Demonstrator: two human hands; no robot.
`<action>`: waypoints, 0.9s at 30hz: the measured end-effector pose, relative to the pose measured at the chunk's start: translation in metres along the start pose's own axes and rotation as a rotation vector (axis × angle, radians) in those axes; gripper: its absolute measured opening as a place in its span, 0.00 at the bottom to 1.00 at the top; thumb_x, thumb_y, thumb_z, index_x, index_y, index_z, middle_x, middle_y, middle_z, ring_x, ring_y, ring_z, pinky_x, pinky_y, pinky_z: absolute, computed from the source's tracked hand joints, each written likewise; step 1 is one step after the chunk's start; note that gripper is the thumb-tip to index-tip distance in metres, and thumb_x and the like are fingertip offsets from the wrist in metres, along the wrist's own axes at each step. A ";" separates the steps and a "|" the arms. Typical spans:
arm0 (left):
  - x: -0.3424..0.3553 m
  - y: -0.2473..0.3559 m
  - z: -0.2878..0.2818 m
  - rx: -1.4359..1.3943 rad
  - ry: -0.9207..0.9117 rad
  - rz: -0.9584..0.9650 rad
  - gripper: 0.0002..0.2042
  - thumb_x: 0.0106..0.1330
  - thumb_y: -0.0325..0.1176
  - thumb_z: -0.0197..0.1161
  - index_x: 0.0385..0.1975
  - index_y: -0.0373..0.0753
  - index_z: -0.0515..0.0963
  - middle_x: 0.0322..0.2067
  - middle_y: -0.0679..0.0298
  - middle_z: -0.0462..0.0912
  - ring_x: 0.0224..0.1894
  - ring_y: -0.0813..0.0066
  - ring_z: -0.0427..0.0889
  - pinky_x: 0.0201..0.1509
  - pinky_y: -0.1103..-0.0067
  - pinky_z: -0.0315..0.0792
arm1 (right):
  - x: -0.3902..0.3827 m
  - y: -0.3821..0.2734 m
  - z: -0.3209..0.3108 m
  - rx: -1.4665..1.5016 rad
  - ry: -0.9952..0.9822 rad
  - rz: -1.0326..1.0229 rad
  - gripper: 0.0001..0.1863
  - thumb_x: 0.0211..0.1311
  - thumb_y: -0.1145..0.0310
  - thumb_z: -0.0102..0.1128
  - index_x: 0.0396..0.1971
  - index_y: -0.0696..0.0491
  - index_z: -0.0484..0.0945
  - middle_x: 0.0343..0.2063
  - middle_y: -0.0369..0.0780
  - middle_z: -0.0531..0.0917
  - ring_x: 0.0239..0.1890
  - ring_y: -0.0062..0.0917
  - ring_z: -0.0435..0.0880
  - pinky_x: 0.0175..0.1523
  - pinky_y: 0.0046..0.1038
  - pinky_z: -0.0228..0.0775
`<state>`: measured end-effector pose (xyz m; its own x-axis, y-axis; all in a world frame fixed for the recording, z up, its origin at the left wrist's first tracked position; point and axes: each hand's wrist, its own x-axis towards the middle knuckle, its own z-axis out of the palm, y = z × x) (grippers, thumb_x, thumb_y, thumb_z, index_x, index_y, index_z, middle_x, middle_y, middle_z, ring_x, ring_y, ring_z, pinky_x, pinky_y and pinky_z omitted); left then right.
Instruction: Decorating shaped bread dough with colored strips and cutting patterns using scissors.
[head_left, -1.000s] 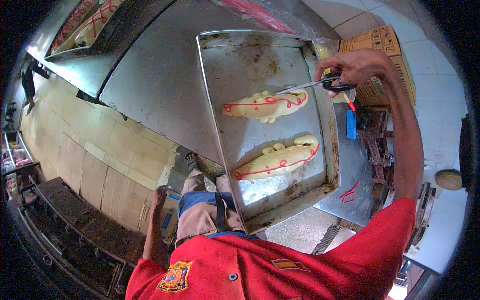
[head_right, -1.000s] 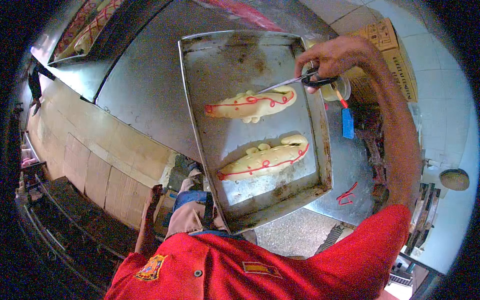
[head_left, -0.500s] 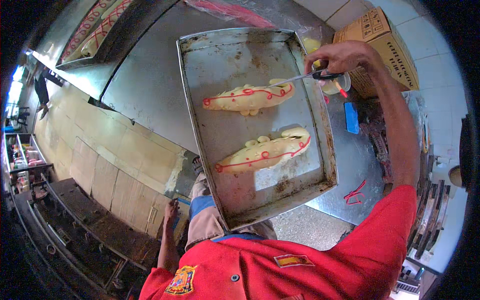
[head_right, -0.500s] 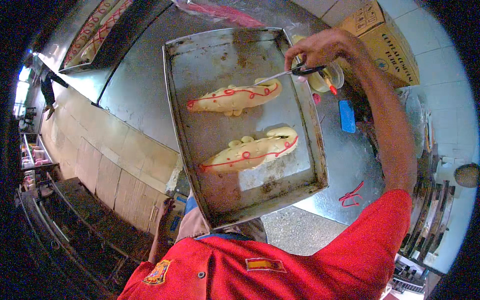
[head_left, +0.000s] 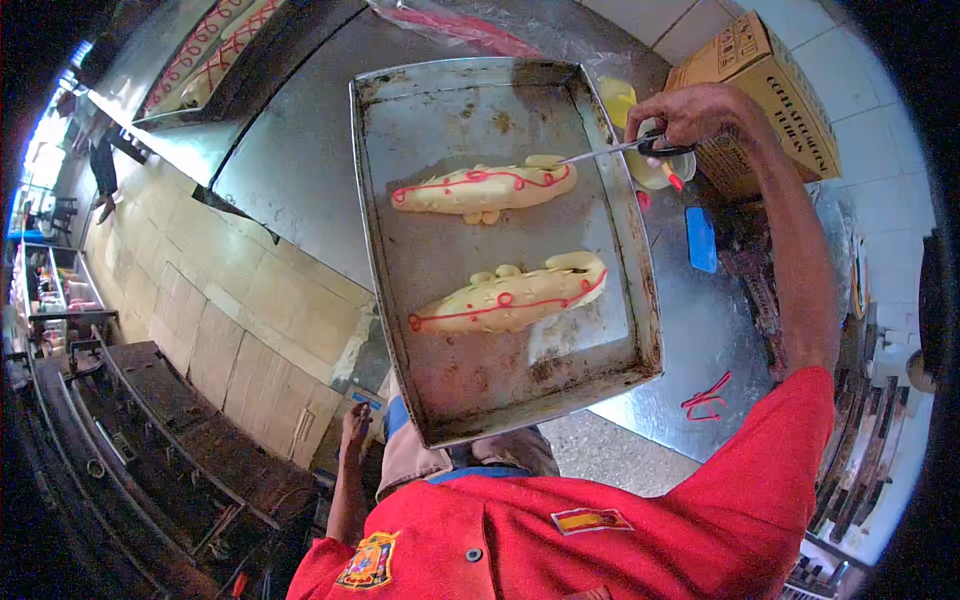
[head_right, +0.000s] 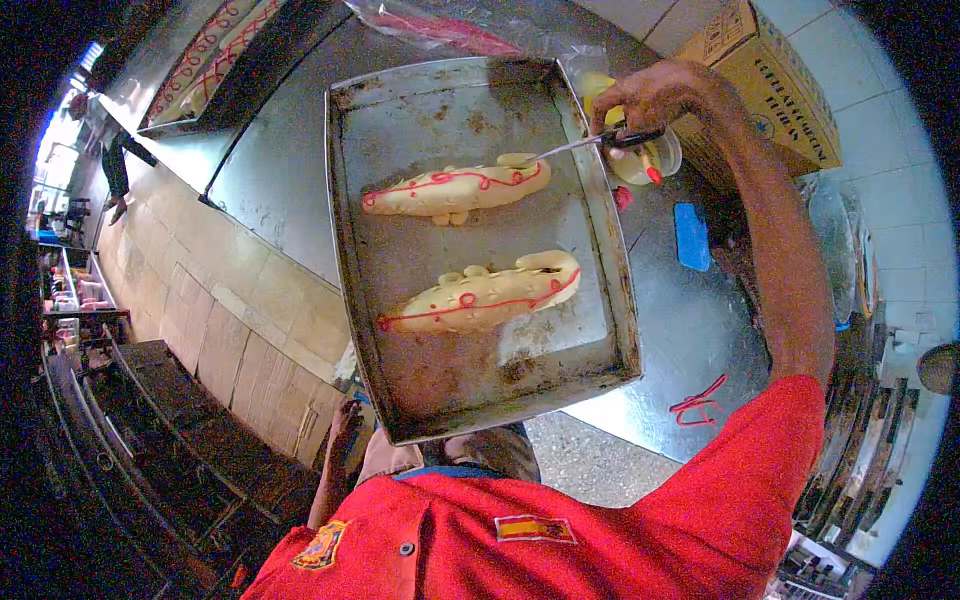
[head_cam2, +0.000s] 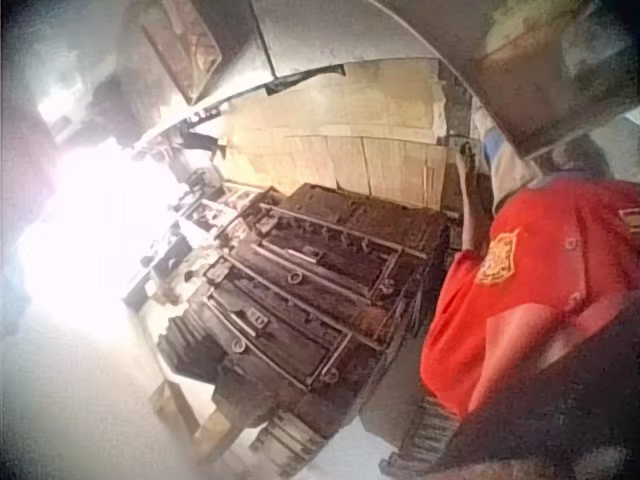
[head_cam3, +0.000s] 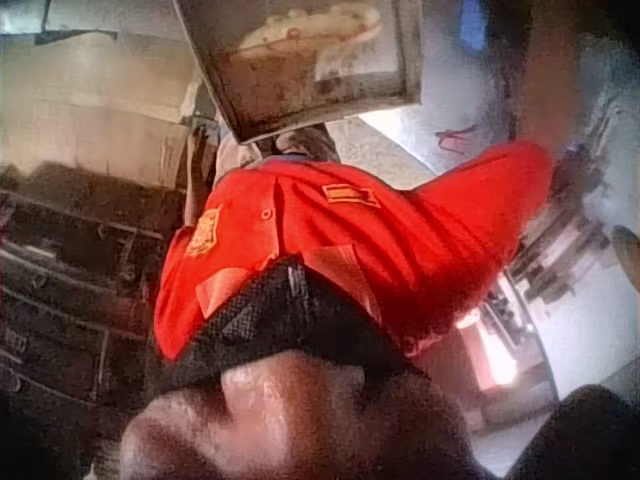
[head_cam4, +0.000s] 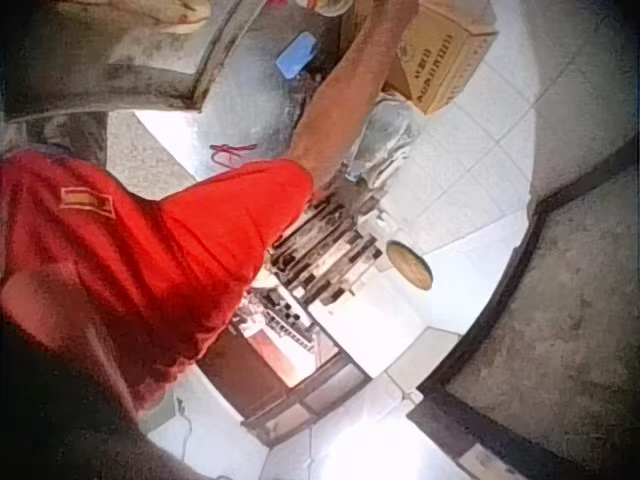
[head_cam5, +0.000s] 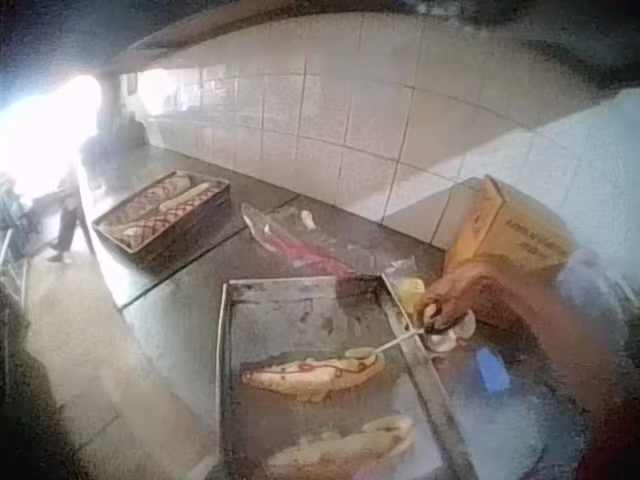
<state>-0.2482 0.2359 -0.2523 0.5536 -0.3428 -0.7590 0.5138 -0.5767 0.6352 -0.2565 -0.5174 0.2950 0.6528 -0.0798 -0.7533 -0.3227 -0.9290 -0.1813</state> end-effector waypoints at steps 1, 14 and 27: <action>0.001 0.002 0.003 -0.080 -0.026 0.004 0.25 0.73 0.49 0.59 0.56 0.33 0.78 0.45 0.57 0.85 0.40 0.70 0.84 0.42 0.73 0.78 | 0.005 0.002 0.004 -0.013 -0.032 0.036 0.25 0.54 0.61 0.74 0.52 0.51 0.79 0.36 0.38 0.84 0.37 0.23 0.80 0.39 0.30 0.73; -0.002 -0.002 0.016 0.127 0.052 0.101 0.28 0.73 0.54 0.56 0.57 0.33 0.77 0.43 0.56 0.85 0.37 0.69 0.86 0.43 0.73 0.78 | -0.054 -0.075 0.068 -0.230 0.543 -0.196 0.23 0.59 0.67 0.65 0.55 0.46 0.73 0.34 0.43 0.79 0.46 0.38 0.78 0.56 0.41 0.65; -0.005 -0.014 0.013 0.209 0.036 0.113 0.27 0.73 0.53 0.55 0.55 0.33 0.79 0.42 0.57 0.86 0.34 0.69 0.85 0.42 0.73 0.78 | -0.063 -0.064 0.100 -0.245 0.540 -0.100 0.21 0.60 0.69 0.65 0.54 0.45 0.73 0.36 0.42 0.78 0.46 0.38 0.77 0.56 0.40 0.63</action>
<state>-0.2670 0.2362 -0.2592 0.6247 -0.3890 -0.6771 0.3027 -0.6787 0.6692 -0.3453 -0.4164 0.2908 0.9486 -0.1000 -0.3002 -0.1159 -0.9926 -0.0355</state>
